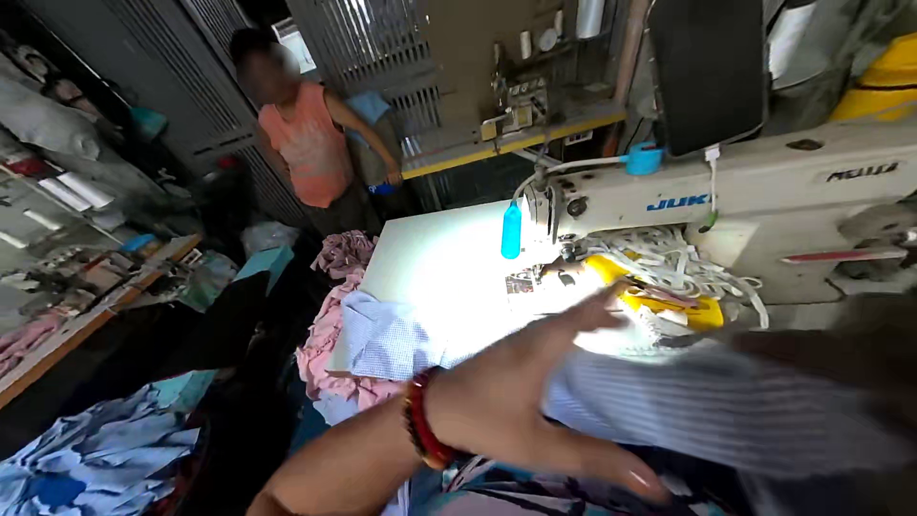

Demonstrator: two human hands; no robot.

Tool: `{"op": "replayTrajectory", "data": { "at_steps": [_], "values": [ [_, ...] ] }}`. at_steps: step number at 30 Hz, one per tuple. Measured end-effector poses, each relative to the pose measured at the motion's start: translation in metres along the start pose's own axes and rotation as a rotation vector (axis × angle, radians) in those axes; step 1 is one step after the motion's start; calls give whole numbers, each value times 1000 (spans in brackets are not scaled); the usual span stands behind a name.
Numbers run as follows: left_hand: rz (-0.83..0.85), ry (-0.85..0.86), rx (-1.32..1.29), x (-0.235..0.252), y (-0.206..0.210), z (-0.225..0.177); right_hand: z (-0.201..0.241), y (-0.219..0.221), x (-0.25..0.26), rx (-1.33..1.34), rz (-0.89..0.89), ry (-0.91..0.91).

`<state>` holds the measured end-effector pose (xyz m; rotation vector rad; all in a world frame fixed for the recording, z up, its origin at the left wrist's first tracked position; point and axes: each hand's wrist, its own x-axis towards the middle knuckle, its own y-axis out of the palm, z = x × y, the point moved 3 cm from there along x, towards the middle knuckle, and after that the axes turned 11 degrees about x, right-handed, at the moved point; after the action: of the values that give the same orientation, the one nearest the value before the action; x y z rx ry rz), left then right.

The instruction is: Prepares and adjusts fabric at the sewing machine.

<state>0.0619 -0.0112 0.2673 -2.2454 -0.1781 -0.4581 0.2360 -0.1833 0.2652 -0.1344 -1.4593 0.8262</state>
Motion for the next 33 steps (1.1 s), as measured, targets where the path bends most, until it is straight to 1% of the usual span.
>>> {"op": "replayTrajectory", "data": {
  "at_steps": [1, 2, 3, 4, 5, 6, 7, 8, 9, 10, 11, 12, 14, 15, 16, 18, 20, 21, 22, 23, 25, 27, 28, 30, 31, 33],
  "values": [
    [-15, 73, -30, 9, 13, -16, 10, 13, 22, -42, 38, -69],
    [-60, 63, -91, 14, 19, -25, 13, 26, 43, -83, 23, -150],
    [-106, -15, -201, 18, 19, -26, 9, 36, 60, -116, -28, -200],
    [-132, -136, -341, 22, 14, -23, 2, 41, 71, -131, -85, -178],
    [-156, -260, -501, 23, 6, -16, -5, 43, 75, -119, -138, -95],
    [-213, -379, -661, 20, -4, -7, -9, 43, 73, -89, -178, 26],
    [-286, -460, -780, 14, -14, 1, -8, 42, 65, -68, -216, 125],
    [-372, -498, -852, 7, -22, 7, -2, 45, 49, -50, -264, 178],
    [-463, -498, -899, -1, -30, 11, 7, 53, 31, -10, -291, 200],
    [-538, -468, -938, -7, -35, 12, 17, 66, 15, 99, -242, 209],
    [-572, -401, -979, -11, -36, 11, 25, 83, 3, 256, -148, 223],
    [-569, -326, -1032, -12, -34, 6, 31, 103, -6, 400, -60, 254],
    [-510, -225, -1116, -11, -22, -7, 38, 138, -12, 613, 90, 337],
    [-488, -186, -1132, -9, -16, -14, 39, 151, -11, 690, 117, 364],
    [-493, -149, -1137, -8, -14, -18, 39, 159, -9, 763, 108, 395],
    [-590, -97, -1095, -9, -20, -18, 42, 162, -5, 995, 64, 540],
    [-752, -45, -1059, -19, -44, -8, 41, 152, -4, 1227, 37, 693],
    [-862, -29, -1004, -28, -61, -2, 38, 143, -4, 1295, 32, 704],
    [-970, -21, -934, -39, -79, 5, 33, 131, -3, 1299, 44, 653],
    [-1055, -13, -870, -52, -96, 12, 28, 118, -1, 1201, 68, 567],
    [-1124, 37, -798, -79, -120, 22, 21, 91, 0, 742, 106, 395],
    [-1145, 74, -814, -96, -125, 22, 17, 73, -2, 264, 83, 257],
    [-1146, 77, -832, -100, -122, 21, 15, 68, -1, 92, 66, 229],
    [-1126, 76, -892, -102, -111, 21, 7, 60, 4, -100, 19, 242],
    [-1083, 99, -915, -102, -108, 23, 1, 56, 7, -138, -8, 260],
    [-1087, 130, -944, -100, -109, 23, -11, 47, 12, -134, -92, 277]
  ]
}}
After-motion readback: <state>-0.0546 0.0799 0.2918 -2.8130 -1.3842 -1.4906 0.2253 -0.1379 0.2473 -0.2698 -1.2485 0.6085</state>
